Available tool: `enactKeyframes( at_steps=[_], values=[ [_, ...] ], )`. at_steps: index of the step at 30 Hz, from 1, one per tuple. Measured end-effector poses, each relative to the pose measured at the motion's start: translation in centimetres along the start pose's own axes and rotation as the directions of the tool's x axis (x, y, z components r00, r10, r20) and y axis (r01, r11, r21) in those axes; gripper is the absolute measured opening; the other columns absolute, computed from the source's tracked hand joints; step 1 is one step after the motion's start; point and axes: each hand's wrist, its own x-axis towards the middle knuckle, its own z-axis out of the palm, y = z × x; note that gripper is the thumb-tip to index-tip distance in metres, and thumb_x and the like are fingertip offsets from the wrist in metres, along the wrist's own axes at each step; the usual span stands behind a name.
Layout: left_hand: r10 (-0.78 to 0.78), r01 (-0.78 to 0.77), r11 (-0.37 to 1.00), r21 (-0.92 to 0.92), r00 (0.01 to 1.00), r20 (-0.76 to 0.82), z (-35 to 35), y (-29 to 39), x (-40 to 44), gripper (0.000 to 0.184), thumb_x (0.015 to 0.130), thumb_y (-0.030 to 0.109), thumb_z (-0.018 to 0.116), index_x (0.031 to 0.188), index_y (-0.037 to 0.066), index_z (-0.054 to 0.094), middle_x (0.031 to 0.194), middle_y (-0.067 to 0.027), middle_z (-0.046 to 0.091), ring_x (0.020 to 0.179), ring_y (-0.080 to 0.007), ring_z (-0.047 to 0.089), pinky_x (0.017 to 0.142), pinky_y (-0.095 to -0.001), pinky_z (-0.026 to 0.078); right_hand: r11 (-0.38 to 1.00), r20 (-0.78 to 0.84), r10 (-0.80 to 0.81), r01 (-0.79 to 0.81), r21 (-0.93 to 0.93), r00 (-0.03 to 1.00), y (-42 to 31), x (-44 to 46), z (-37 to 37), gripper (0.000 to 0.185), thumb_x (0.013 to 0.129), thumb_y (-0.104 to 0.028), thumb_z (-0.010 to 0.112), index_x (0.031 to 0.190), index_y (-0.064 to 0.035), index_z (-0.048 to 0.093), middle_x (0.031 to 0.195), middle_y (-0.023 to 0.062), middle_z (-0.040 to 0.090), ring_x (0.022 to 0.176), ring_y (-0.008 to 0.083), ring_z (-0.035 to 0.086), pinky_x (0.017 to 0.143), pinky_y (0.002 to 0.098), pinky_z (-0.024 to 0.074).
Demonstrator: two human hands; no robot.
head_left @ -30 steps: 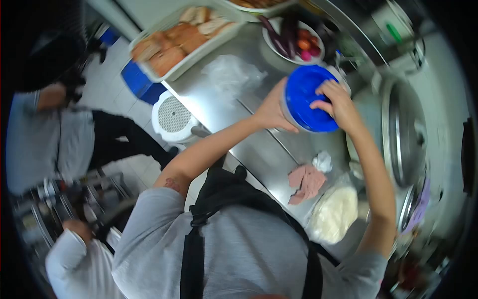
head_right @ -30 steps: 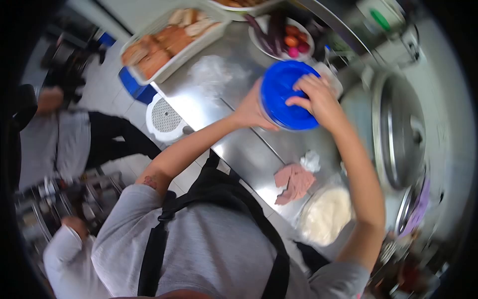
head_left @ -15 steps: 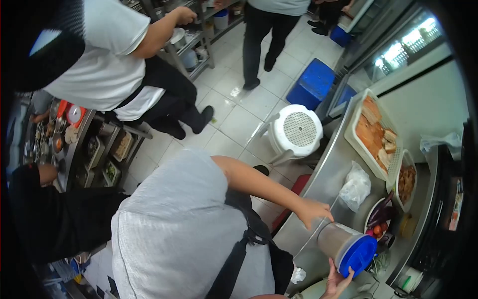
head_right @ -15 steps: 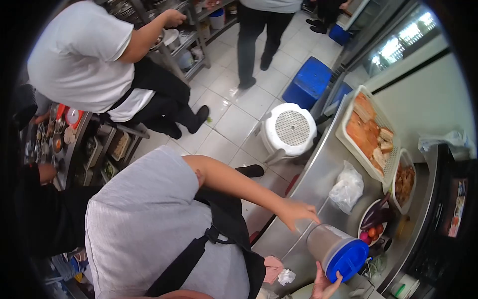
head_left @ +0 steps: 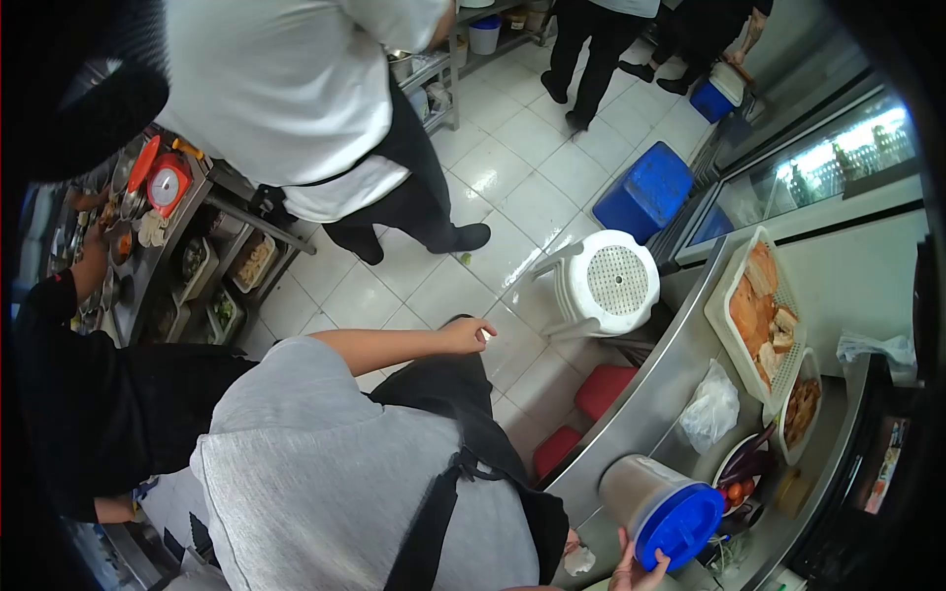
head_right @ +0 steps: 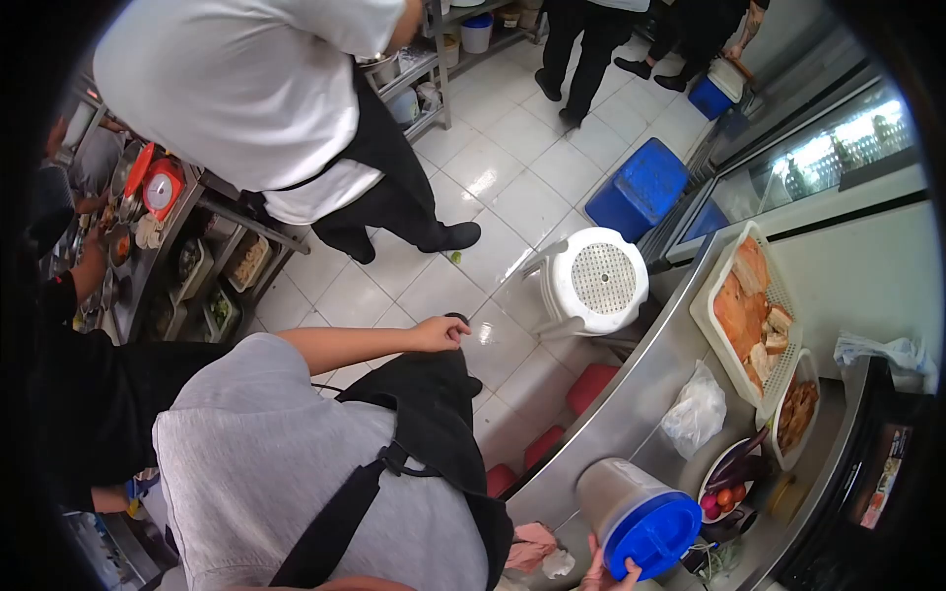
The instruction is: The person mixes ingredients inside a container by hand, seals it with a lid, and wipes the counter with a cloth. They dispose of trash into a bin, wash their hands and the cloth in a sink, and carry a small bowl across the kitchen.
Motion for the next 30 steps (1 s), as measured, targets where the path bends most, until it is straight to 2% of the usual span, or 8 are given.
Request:
enactKeyframes(
  at_steps=[5,11,12,13,15,17,25,30],
  values=[
    [0.057,-0.061,0.997,0.050,0.994,0.092,-1.6,2.9,0.6,0.040,0.076,0.015,0.059,0.115,0.009,0.061,0.089,-0.0071,0.067,0.081,-0.0221,0.065,0.073,-0.0348,0.051,0.890,0.267,-0.044,0.159,-0.427,0.963,0.8,-1.8,4.4,0.049,0.086,-0.003,0.059,0.128,0.0018,0.036,0.127,0.0231,0.044,0.120,0.0302,0.043,0.106,0.0427,0.0280],
    [0.135,-0.148,0.985,0.085,0.980,0.149,-5.6,2.7,0.5,0.040,0.080,0.018,0.059,0.118,0.009,0.058,0.093,-0.0092,0.066,0.082,-0.0230,0.065,0.074,-0.0358,0.052,0.924,0.394,0.160,0.003,-0.383,0.905,4.8,0.3,10.7,0.056,0.081,0.006,0.065,0.129,-0.0062,0.039,0.126,0.0148,0.044,0.116,0.0253,0.041,0.102,0.0394,0.0304],
    [0.121,-0.127,0.989,0.077,0.989,0.085,-6.5,1.9,0.2,0.040,0.078,0.018,0.059,0.118,0.010,0.059,0.091,-0.0081,0.067,0.082,-0.0234,0.065,0.074,-0.0360,0.051,0.937,0.194,0.110,-0.037,-0.347,0.975,5.4,-0.2,14.5,0.031,0.079,0.005,0.067,0.105,-0.0034,0.054,0.105,0.0141,0.057,0.093,0.0206,0.055,0.083,0.0328,0.0457],
    [0.104,-0.105,0.992,0.064,0.994,0.019,-7.5,0.9,-0.4,0.041,0.077,0.018,0.059,0.117,0.010,0.060,0.089,-0.0071,0.068,0.083,-0.0238,0.065,0.074,-0.0363,0.051,0.946,0.078,0.322,-0.318,-0.057,0.943,5.1,0.4,19.2,0.064,0.071,-0.015,0.068,0.129,-0.0005,0.045,0.118,0.0127,0.057,0.104,0.0315,0.059,0.089,0.0457,0.0525],
    [0.062,-0.059,0.997,0.042,0.994,-0.087,-9.6,-1.3,-1.3,0.042,0.077,0.019,0.059,0.117,0.010,0.060,0.089,-0.0071,0.069,0.083,-0.0242,0.065,0.074,-0.0365,0.051,0.913,0.149,0.361,-0.316,-0.257,0.921,6.1,0.1,23.7,0.069,0.073,-0.017,0.064,0.134,0.0000,0.038,0.125,0.0164,0.053,0.103,0.0342,0.061,0.078,0.0447,0.0598],
    [0.004,-0.001,1.000,0.018,0.987,-0.164,-12.1,-3.8,-2.3,0.042,0.079,0.021,0.060,0.119,0.007,0.059,0.091,-0.0091,0.069,0.084,-0.0242,0.066,0.075,-0.0365,0.052,0.840,0.199,0.533,-0.486,-0.241,0.822,9.8,3.6,23.8,0.064,0.072,-0.015,0.066,0.129,0.0005,0.041,0.119,0.0149,0.055,0.099,0.0318,0.062,0.075,0.0440,0.0597],
    [-0.204,0.080,0.968,-0.237,0.802,-0.562,-17.8,-9.8,-8.2,0.037,0.077,0.012,0.061,0.114,0.008,0.061,0.086,-0.0087,0.069,0.082,-0.0238,0.067,0.072,-0.0358,0.051,0.705,0.350,0.669,-0.411,-0.578,0.656,17.6,5.8,36.0,0.064,0.074,-0.012,0.065,0.132,-0.0007,0.039,0.122,0.0174,0.049,0.106,0.0361,0.057,0.083,0.0503,0.0567],
    [-0.343,0.148,0.921,-0.361,0.748,-0.568,-18.4,-13.5,-10.6,0.035,0.080,0.014,0.060,0.114,0.010,0.062,0.083,-0.0085,0.068,0.078,-0.0218,0.065,0.072,-0.0341,0.051,0.593,0.414,0.797,-0.441,-0.674,0.440,23.9,8.7,42.8,0.066,0.075,-0.010,0.063,0.134,-0.0008,0.036,0.127,0.0199,0.046,0.110,0.0374,0.055,0.084,0.0532,0.0556]
  ],
)
